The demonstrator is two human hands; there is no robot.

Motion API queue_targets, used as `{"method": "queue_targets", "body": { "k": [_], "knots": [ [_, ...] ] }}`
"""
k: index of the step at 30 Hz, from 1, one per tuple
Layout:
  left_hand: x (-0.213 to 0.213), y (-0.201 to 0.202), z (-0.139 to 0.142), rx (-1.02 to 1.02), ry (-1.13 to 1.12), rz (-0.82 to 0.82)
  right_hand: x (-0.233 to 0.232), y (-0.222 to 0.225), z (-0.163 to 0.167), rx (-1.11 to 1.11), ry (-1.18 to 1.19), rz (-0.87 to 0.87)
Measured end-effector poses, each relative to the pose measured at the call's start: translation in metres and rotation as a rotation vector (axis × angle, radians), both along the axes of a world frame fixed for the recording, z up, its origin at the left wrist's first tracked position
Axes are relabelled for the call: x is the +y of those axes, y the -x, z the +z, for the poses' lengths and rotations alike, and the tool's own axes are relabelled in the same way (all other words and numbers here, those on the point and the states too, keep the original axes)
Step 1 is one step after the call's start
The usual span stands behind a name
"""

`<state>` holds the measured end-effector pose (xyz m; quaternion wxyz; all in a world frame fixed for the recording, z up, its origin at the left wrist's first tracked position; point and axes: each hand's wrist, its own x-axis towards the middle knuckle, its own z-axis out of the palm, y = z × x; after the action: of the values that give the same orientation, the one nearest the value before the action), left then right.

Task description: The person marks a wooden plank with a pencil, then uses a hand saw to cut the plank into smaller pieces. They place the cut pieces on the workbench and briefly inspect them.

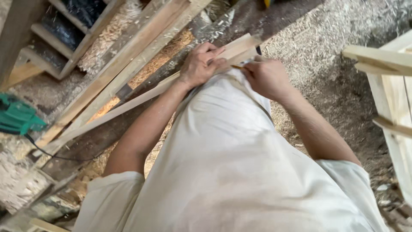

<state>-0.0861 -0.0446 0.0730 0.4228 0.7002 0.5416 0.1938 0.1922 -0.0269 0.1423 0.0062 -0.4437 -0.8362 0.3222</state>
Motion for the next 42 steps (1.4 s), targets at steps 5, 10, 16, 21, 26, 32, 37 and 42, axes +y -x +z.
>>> {"method": "queue_targets", "body": {
  "k": [5,10,16,21,26,32,37,42],
  "knots": [
    [0.002,-0.005,0.018,0.024,-0.019,-0.017,-0.017,0.021,-0.028,0.029,-0.022,-0.055],
    [0.004,-0.006,0.024,0.043,0.006,-0.020,-0.006,0.039,-0.013,0.003,-0.120,-0.060],
    [0.001,-0.003,0.014,0.051,-0.023,-0.014,0.033,-0.027,-0.012,-0.595,-0.133,-0.114],
    [-0.001,-0.002,0.012,0.128,-0.134,-0.072,0.050,-0.053,0.022,-0.265,-0.122,-0.385],
    [-0.009,0.001,0.014,0.219,-0.191,-0.042,0.032,-0.013,0.010,0.100,0.210,-0.561],
    [-0.018,0.027,0.028,0.177,-0.182,0.075,0.033,0.014,-0.016,-0.183,-0.272,0.051],
    [-0.013,0.065,0.066,0.221,-0.243,0.040,0.046,0.045,-0.024,-0.313,-0.181,0.407],
    [-0.014,0.090,0.102,0.236,-0.406,0.061,0.072,0.061,-0.037,-0.161,-0.123,0.429]
  ]
}}
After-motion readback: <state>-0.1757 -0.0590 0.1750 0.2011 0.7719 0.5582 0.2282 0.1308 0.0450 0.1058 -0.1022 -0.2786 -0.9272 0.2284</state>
